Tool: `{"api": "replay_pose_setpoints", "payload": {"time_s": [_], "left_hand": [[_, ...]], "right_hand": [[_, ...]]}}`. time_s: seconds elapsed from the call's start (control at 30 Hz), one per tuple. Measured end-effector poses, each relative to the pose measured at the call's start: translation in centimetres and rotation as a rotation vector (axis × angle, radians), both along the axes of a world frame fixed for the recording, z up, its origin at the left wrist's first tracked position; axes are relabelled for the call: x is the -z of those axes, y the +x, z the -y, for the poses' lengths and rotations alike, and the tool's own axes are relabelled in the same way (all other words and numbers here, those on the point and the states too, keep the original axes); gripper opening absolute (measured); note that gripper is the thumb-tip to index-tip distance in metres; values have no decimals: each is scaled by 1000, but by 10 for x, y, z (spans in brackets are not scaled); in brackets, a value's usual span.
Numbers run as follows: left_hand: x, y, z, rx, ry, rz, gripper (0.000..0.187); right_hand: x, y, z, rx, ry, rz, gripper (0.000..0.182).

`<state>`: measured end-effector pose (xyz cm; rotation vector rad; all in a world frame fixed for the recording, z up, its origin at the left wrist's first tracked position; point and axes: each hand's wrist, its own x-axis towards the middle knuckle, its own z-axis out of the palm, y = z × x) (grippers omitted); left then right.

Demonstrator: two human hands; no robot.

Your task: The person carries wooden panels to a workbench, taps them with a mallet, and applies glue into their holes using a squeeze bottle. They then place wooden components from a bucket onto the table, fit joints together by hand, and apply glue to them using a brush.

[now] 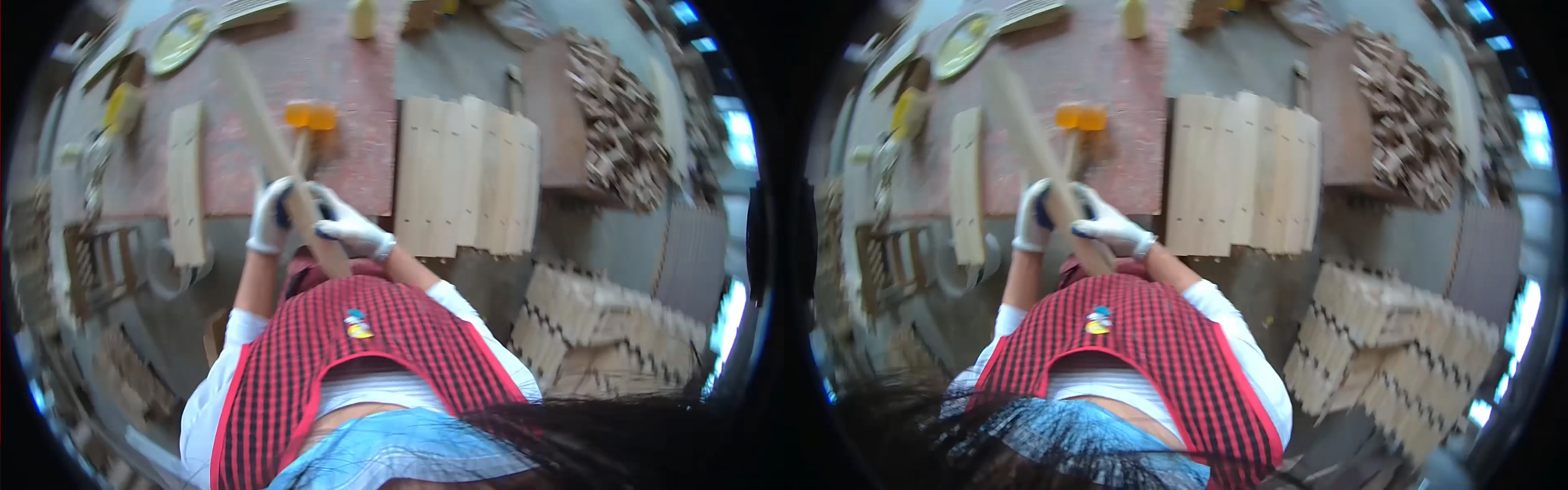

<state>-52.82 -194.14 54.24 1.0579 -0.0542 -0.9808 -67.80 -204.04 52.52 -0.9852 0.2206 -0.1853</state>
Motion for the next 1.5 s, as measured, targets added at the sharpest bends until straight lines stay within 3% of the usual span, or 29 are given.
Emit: {"api": "replay_pose_setpoints", "payload": {"time_s": [0.07,0.1,0.17,0.27,0.47,0.6,0.77,0.9,0.93,1.1,1.27,1.33,1.37,1.43,1.5], "left_hand": [[4,23,-6,60,-61,-71,51],[-11,30,-11,125,-45,28,47],[-10,43,-21,151,-102,-8,46],[5,75,-27,206,-114,-53,37],[31,136,-62,174,-87,-201,22],[45,168,-88,116,-53,-107,21],[31,175,-105,81,-37,-105,22],[24,173,-109,33,-37,-106,25],[23,174,-109,19,-34,-107,25],[33,170,-105,17,-41,-150,30],[38,168,-83,-54,22,-94,36],[25,163,-67,-22,5,-84,37],[14,162,-60,25,0,-79,37],[-2,156,-40,120,-25,-70,38],[0,155,-22,192,-68,-93,38]], "right_hand": [[6,19,-5,151,-126,-169,65],[6,28,-7,206,-169,-271,52],[-5,46,-13,218,2,-340,27],[0,74,-33,409,-210,-292,21],[5,111,-39,339,-530,-376,29],[38,122,-29,762,-1371,-1014,46],[80,139,-37,579,-1479,-1235,54],[128,126,-2,730,-1187,-1175,50],[125,115,3,775,-1100,-1100,50],[102,71,14,690,-1042,-1197,50],[61,57,14,841,-1346,-1259,50],[32,70,11,1031,-1312,-799,54],[10,73,12,753,-912,-548,57],[-42,91,8,275,-556,-492,58],[-27,108,2,43,-503,-273,58]]}}
